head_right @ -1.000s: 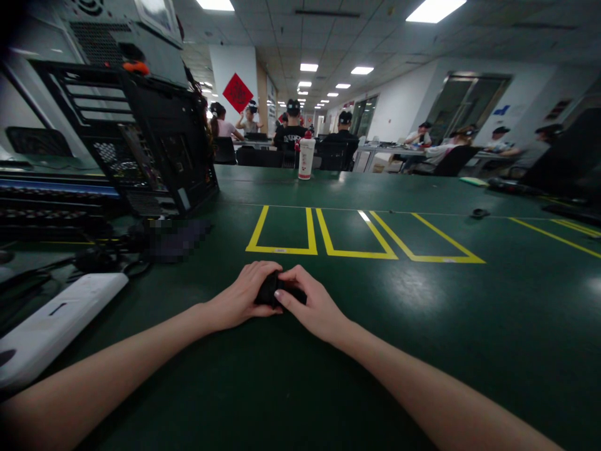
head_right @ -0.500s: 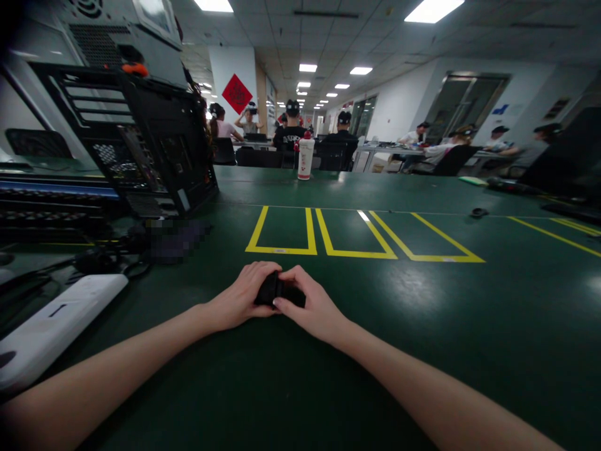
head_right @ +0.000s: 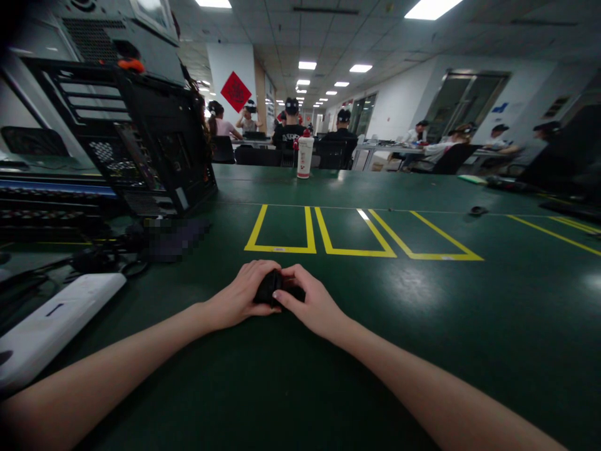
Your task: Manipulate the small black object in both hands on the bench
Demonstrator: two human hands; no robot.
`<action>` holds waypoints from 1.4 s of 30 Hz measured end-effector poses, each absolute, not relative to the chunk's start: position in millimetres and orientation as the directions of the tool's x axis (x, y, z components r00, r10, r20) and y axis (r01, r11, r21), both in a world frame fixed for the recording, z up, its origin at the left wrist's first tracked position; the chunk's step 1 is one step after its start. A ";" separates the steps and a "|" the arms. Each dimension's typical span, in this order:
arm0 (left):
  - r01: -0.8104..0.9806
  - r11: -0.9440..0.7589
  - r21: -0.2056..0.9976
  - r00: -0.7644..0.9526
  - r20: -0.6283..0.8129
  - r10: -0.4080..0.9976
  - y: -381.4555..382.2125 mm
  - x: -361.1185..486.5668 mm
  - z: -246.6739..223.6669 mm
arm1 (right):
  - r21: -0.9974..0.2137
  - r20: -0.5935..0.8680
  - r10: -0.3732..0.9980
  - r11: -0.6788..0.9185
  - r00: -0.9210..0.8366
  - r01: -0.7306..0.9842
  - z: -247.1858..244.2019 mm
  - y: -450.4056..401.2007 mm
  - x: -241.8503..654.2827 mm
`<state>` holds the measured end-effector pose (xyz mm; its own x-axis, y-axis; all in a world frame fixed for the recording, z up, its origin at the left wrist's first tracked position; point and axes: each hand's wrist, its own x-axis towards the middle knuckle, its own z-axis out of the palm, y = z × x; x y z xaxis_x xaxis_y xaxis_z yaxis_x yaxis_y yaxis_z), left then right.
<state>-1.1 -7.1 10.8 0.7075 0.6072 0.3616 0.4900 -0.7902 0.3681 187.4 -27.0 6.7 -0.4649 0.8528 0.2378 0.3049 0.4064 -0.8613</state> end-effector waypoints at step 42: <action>0.488 -0.783 0.386 0.705 0.353 0.615 -10.3 -1.0 16.1 | -0.910 0.227 0.853 0.358 -0.469 0.211 7.1 -27.3 187.5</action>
